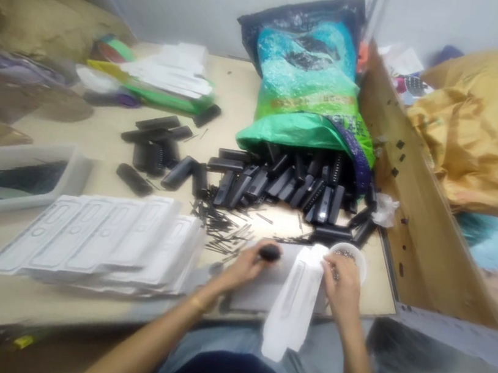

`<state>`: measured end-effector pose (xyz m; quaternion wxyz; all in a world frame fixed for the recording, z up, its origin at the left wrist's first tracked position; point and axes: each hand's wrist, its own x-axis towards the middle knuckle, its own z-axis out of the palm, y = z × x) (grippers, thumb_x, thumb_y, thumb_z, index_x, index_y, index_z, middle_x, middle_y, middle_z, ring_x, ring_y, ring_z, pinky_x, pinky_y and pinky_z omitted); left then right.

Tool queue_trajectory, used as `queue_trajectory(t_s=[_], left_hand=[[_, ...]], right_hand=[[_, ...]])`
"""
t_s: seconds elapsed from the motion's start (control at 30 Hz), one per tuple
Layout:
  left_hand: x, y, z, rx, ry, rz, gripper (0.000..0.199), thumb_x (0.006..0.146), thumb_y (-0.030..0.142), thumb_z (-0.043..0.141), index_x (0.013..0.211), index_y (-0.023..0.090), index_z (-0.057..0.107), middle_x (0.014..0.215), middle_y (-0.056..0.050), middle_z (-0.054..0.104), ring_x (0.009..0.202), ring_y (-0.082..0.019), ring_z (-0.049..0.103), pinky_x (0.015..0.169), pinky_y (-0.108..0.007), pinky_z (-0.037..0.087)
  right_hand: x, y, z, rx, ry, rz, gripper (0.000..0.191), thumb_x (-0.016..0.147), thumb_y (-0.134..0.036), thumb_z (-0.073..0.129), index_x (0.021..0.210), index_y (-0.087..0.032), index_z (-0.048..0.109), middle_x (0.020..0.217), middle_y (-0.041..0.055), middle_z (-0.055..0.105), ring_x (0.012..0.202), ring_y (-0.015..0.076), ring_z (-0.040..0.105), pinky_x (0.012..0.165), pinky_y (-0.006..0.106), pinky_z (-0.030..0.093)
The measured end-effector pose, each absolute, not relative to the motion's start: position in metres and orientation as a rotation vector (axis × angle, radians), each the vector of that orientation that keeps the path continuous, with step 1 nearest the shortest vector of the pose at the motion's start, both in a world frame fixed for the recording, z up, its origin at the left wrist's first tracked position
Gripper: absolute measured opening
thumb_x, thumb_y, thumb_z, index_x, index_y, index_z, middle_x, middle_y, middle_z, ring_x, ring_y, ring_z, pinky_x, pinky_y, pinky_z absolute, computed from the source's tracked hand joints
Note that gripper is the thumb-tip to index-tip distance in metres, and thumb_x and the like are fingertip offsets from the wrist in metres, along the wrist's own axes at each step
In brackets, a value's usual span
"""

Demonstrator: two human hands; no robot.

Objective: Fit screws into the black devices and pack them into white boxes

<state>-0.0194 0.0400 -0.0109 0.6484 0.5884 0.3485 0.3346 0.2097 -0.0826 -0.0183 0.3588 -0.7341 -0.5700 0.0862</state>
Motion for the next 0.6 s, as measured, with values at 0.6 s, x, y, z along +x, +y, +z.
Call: queue_trajectory(t_s=[0.6], left_hand=[[0.019, 0.087, -0.045, 1.42, 1.089, 0.936, 0.075, 0.066, 0.032, 0.075, 0.131, 0.015, 0.044, 0.139, -0.016, 0.04, 0.132, -0.029, 0.035, 0.111, -0.045, 0.024]], right_hand=[[0.237, -0.018, -0.024, -2.043, -2.051, 0.749, 0.011, 0.076, -0.019, 0.062, 0.067, -0.019, 0.057, 0.076, 0.0015, 0.062, 0.081, 0.0199, 0.051, 0.077, 0.034, 0.031]])
